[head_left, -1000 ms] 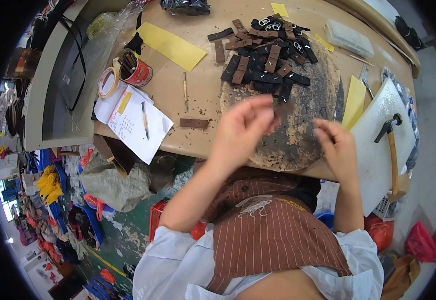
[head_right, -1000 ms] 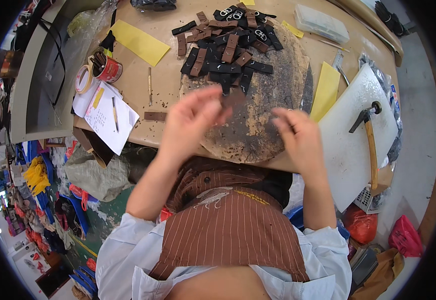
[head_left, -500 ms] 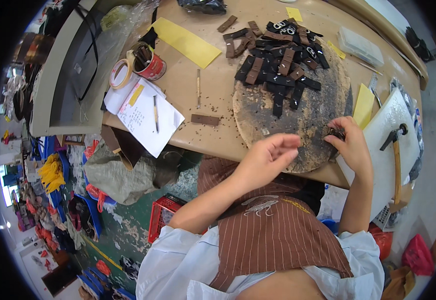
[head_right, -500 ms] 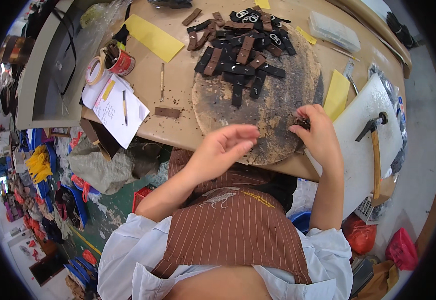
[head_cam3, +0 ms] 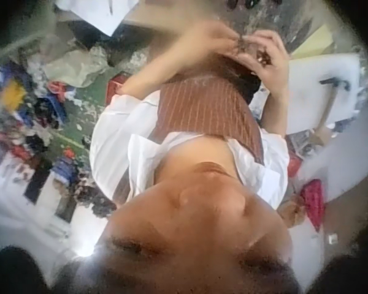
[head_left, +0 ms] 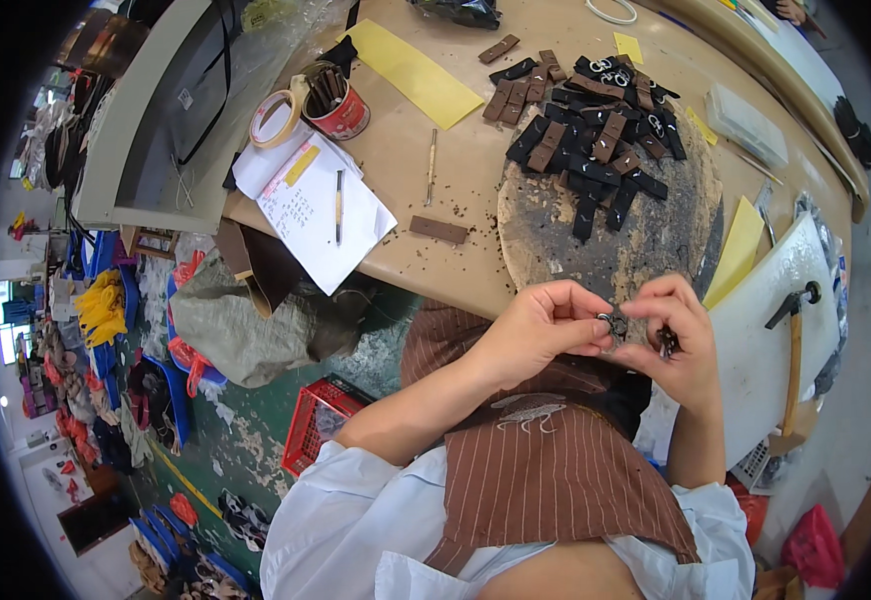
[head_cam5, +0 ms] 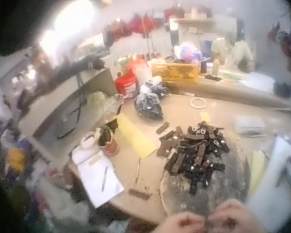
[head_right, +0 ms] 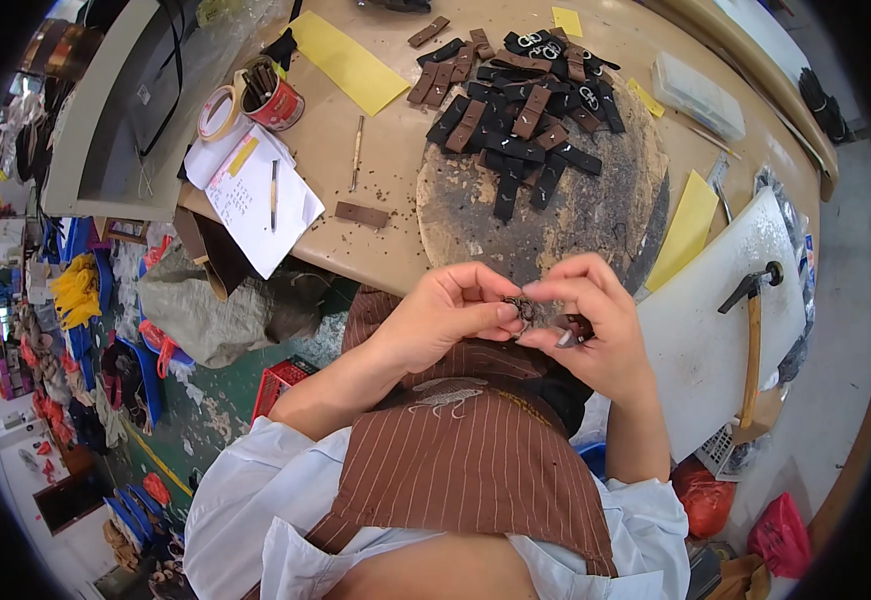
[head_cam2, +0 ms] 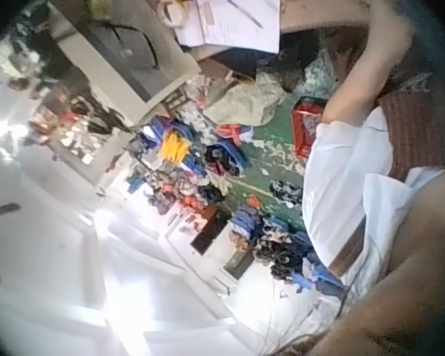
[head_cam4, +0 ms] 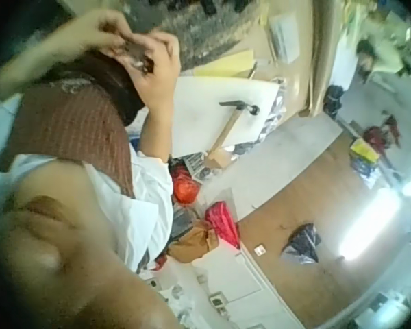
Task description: The person assembles small leather keychains by hand at a workbench. They pick up small rectangular leather pieces and metal rings, insert the rings into the leather, and use a hammer to secure them. The finished keychains are placed on a wooden board on the table.
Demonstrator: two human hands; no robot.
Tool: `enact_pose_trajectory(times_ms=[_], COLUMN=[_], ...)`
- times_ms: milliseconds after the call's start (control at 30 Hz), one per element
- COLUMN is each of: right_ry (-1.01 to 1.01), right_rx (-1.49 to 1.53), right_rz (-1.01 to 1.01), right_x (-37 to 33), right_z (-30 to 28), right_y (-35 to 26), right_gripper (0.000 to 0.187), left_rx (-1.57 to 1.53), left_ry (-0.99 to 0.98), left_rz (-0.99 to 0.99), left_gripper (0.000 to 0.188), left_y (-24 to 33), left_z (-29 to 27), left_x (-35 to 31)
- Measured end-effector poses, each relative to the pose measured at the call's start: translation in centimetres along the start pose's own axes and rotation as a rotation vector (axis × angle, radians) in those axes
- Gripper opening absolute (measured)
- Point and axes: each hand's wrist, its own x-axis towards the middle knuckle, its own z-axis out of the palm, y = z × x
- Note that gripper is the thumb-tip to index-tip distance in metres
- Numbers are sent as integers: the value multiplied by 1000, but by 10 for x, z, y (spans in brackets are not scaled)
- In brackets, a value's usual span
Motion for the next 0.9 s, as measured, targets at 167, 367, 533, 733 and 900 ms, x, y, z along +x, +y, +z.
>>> enact_pose_trajectory(times_ms=[167,367,533,733,900], right_ry=[79,72,150,305,640], right_rx=[100,40,-104,-163,205], right_rz=[16,-189,-566,-480,-239], right_x=[-9,-10,-13,-13,-26], right_z=[9,10,18,36,74], right_y=[10,5,2,15,37], right_gripper=[34,31,29,14,10], left_rx=[-37,-61,-41,79,40], left_ry=[34,-2,-58,51,116], left_rz=[9,1,59,224,383], left_gripper=[13,13,13,16,32], left_y=[0,1,-1,-4,-19], left_z=[3,9,16,19,28], left_x=[-5,-15,-24,-26,-18])
